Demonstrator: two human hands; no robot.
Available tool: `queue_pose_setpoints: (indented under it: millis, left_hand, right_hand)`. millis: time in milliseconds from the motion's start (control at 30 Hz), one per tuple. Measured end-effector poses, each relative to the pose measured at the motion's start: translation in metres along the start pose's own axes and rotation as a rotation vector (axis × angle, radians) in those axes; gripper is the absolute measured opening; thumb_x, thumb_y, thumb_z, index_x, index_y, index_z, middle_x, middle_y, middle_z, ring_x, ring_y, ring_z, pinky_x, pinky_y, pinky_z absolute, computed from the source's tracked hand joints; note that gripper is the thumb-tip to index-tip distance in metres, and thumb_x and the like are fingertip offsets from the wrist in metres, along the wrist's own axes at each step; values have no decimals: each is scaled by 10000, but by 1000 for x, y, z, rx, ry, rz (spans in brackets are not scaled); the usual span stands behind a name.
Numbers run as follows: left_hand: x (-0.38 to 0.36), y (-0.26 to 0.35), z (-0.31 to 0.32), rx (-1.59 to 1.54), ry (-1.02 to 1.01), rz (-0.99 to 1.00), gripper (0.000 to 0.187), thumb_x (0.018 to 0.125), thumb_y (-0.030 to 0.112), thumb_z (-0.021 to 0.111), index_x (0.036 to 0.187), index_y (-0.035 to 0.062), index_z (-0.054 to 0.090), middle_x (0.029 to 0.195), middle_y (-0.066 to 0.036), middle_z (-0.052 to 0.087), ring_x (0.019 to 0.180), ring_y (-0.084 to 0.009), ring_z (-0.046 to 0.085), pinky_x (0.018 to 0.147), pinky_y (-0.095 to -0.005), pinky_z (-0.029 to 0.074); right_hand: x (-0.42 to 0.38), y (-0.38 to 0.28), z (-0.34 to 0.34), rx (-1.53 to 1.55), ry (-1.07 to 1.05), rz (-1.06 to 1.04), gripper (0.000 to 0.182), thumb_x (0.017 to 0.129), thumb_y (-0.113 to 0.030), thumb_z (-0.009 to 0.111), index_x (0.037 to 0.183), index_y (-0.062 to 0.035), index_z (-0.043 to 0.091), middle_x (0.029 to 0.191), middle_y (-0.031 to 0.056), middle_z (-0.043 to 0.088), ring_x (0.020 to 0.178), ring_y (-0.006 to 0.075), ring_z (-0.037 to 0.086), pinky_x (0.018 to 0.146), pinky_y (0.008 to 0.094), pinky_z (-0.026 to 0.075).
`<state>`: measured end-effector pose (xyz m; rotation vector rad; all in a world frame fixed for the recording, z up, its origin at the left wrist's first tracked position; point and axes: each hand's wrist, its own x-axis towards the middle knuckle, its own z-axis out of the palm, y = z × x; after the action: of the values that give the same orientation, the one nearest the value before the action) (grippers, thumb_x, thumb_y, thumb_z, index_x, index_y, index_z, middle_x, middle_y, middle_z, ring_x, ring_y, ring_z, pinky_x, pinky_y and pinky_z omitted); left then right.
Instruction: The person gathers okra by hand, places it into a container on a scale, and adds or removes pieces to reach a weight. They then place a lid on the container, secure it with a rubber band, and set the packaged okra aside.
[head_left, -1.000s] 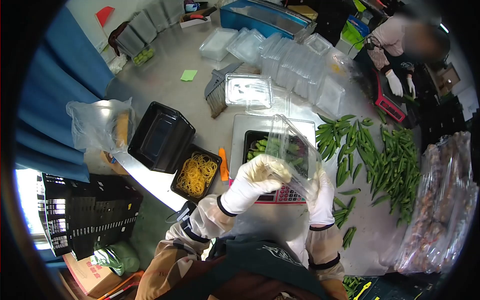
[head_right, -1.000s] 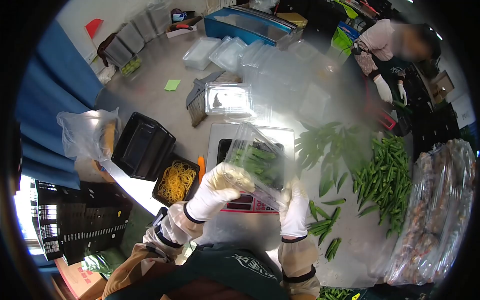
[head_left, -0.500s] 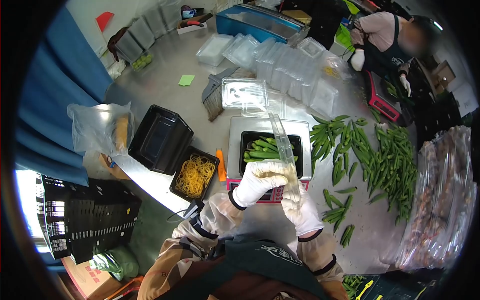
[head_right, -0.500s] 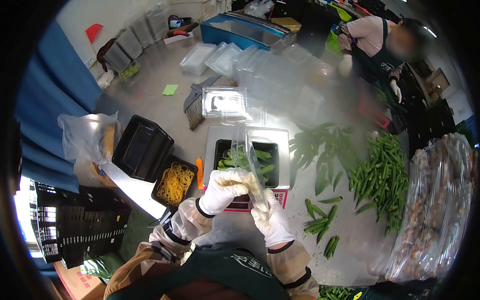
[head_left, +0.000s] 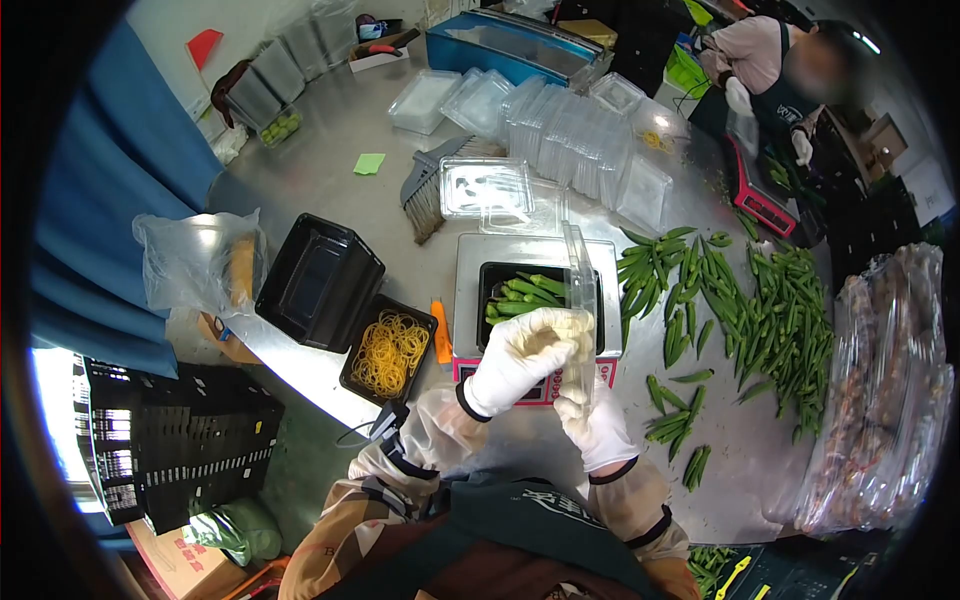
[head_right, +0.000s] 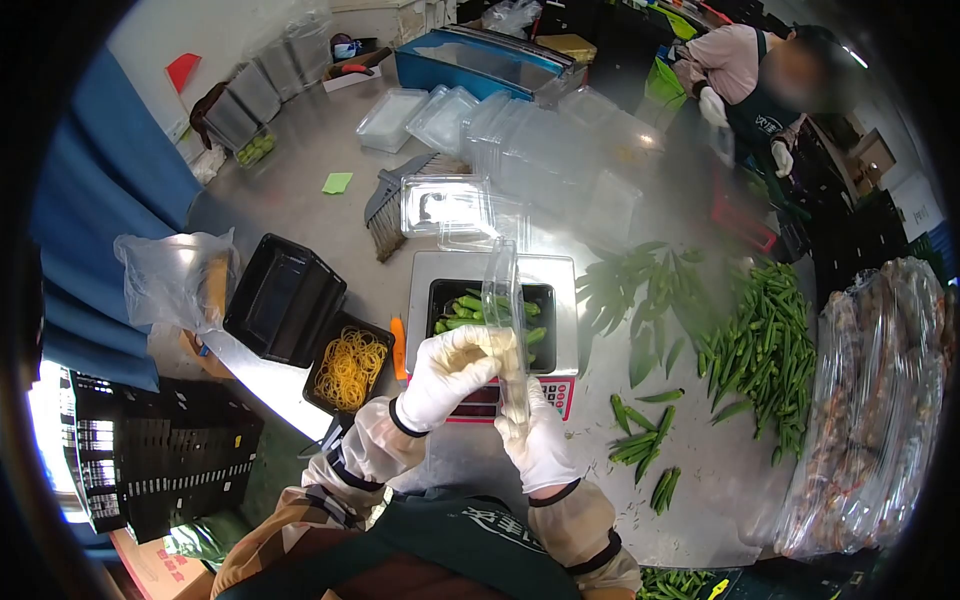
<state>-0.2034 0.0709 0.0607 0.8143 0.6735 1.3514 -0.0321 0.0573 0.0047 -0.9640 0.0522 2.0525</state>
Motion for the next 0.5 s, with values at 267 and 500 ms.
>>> queue_pose_setpoints:
  millis: [267, 500]
  left_hand:
    - [7, 9, 4, 7, -116, 155, 103, 967, 40, 540, 1065, 22, 513, 975, -58, 604, 871, -119, 587, 818, -282, 494]
    - [33, 3, -14, 575, 382, 491, 112, 892, -20, 590, 985, 35, 561, 788, -30, 605, 656, -80, 552, 612, -227, 464]
  right_hand:
    - [17, -23, 16, -236, 180, -427, 301, 999, -224, 533, 1227, -31, 568, 1099, 82, 613, 924, 194, 621, 847, 362, 572]
    - [50, -54, 52, -331, -112, -152, 380, 983, -241, 565, 1262, 5, 484, 1199, 178, 603, 1077, 314, 626, 878, 428, 548]
